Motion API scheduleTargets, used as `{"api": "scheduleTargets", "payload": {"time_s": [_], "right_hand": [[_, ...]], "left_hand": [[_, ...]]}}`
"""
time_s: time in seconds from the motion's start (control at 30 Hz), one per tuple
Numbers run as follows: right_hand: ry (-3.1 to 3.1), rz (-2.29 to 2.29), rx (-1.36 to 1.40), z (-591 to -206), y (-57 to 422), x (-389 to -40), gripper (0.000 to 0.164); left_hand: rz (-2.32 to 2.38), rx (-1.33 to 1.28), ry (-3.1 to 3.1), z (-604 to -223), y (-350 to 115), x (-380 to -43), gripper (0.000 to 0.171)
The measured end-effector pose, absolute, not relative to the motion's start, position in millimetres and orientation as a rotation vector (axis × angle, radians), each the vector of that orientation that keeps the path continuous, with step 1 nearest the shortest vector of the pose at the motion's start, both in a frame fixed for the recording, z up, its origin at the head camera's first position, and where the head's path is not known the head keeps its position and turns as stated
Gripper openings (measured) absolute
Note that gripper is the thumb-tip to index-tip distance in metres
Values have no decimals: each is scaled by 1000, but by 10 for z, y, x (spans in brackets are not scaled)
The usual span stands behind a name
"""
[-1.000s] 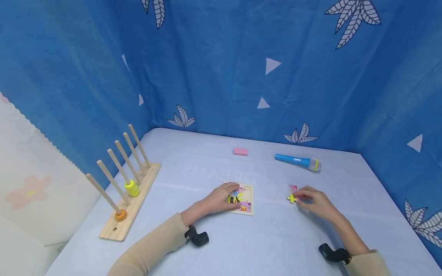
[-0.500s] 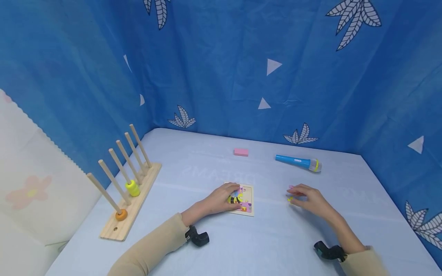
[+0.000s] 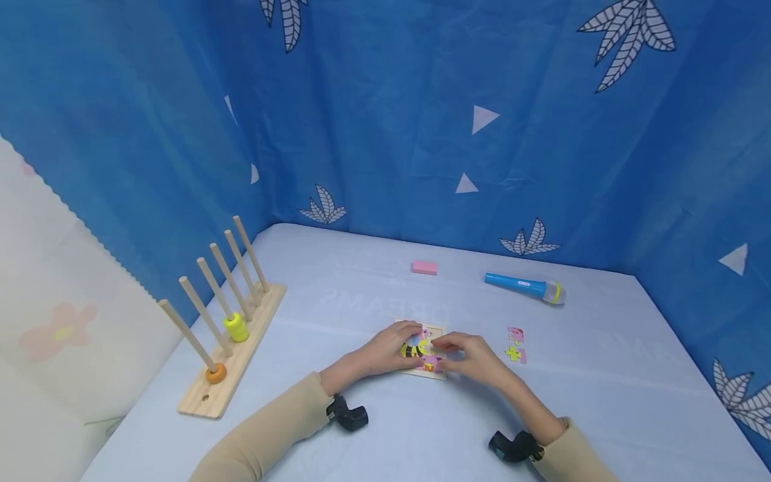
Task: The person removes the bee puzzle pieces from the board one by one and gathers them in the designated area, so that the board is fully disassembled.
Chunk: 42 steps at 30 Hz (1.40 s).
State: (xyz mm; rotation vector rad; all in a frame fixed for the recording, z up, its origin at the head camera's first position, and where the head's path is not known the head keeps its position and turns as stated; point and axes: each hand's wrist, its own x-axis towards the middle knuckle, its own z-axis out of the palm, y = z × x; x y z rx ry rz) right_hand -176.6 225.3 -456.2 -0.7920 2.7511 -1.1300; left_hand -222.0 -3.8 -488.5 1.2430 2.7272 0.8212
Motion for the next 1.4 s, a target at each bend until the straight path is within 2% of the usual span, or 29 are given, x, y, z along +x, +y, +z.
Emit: {"api": "scheduleTargets", "payload": {"time_s": [0.5, 0.93, 1.4], "right_hand": [[2828, -1034, -781, -4606, 2170, -1738, 30], [2811, -1023, -809, -4627, 2134, -1722, 37], [2847, -873, -1000, -4596, 2123, -1744, 36]], "left_hand": [[803, 1234, 2726, -4870, -44, -2212, 66], [812, 1238, 2721, -4857, -44, -2199, 66], [803, 1264, 2722, -4841, -48, -2194, 66]]}}
